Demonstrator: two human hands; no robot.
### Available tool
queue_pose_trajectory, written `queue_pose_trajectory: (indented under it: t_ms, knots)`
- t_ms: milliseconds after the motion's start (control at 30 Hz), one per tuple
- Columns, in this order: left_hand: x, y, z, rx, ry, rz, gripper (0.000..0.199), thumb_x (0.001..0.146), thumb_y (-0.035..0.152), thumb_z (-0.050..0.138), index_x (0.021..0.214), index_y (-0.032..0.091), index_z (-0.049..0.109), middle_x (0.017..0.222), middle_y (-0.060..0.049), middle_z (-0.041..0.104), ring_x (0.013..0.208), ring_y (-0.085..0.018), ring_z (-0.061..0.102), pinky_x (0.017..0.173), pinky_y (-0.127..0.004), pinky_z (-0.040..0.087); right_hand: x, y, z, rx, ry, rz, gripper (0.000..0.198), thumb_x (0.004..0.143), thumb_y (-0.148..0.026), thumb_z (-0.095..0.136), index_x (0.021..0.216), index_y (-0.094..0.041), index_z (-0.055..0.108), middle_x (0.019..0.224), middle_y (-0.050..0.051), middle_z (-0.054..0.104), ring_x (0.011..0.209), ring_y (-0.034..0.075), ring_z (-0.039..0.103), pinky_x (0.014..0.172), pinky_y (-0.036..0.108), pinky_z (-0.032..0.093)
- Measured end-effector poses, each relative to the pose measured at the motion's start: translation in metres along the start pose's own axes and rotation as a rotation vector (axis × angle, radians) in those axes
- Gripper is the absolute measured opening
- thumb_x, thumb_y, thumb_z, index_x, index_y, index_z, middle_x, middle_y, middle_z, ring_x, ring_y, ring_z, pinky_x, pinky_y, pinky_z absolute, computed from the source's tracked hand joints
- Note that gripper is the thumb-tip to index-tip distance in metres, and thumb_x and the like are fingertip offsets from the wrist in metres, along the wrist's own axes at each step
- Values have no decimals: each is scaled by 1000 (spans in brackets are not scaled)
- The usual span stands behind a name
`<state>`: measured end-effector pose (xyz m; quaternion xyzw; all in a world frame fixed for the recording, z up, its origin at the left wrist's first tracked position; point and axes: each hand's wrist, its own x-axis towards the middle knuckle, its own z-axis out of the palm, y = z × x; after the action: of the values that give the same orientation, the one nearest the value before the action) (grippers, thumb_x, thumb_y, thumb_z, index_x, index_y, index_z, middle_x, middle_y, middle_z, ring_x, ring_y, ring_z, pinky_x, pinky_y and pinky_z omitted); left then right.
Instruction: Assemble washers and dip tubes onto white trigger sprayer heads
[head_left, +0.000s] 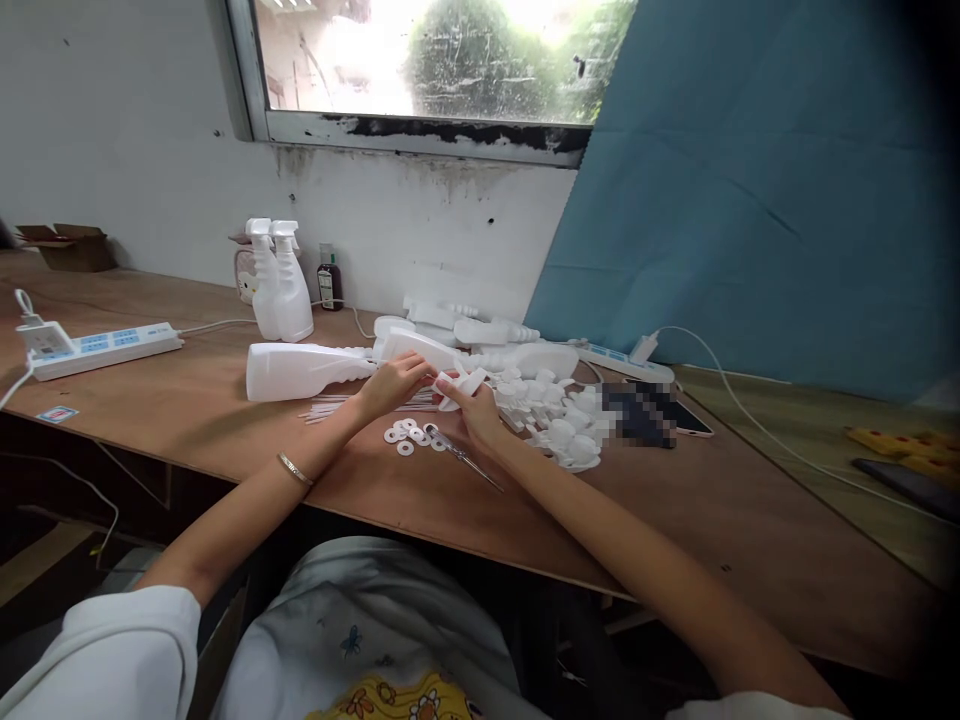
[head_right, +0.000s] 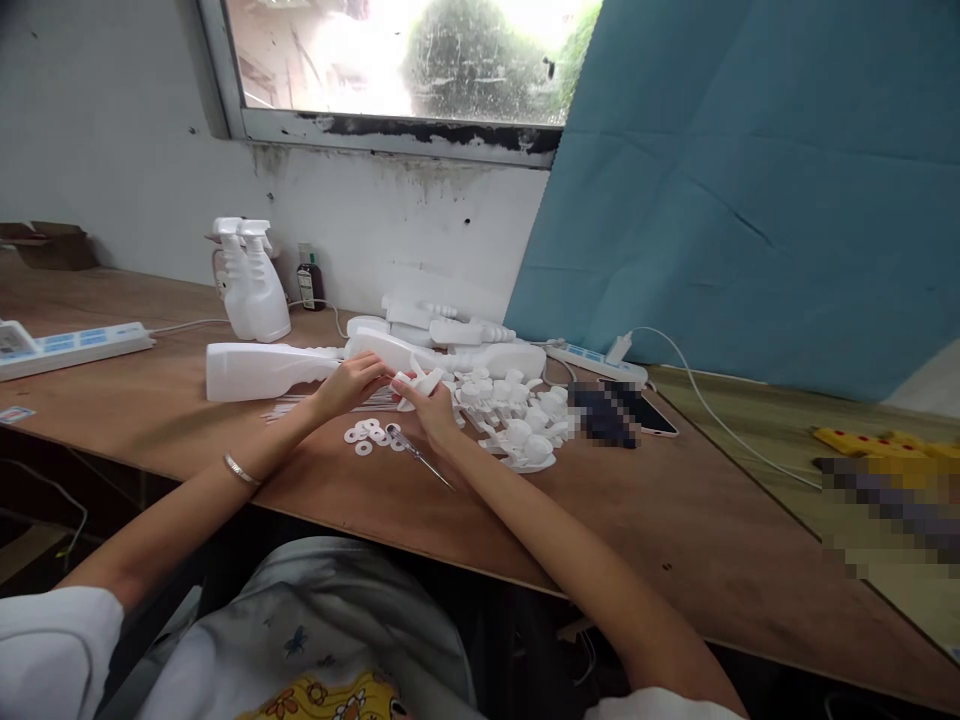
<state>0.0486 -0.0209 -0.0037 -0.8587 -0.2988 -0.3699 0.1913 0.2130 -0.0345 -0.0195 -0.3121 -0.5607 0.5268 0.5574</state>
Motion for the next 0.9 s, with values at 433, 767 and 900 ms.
queue_pose_trajectory:
  t_ms: [433,767,900]
  knots:
    - [-10,6,1,-31,-87,-10,19,85,27,47,91,15,61,79,-5,60,74,-15,55,69,-25,43,2,27,-10,33,-40,93,37,50,-36,77,79,-17,64,64,-2,62,56,11,54,58,25,42]
    - [-10,11,3,-12,-97,-35,22,86,31,48,93,14,60,87,-6,65,80,-17,56,73,-29,43,2,29,-10,25,-26,62,33,52,-36,76,76,-16,64,61,-3,61,55,11,52,58,25,41]
    - [-10,10,6,10,-76,-26,23,86,32,47,90,14,61,84,-6,65,79,-18,57,71,-29,43,3,29,-10,22,-26,66,34,53,-36,75,78,-16,65,63,-2,62,55,11,52,58,25,41]
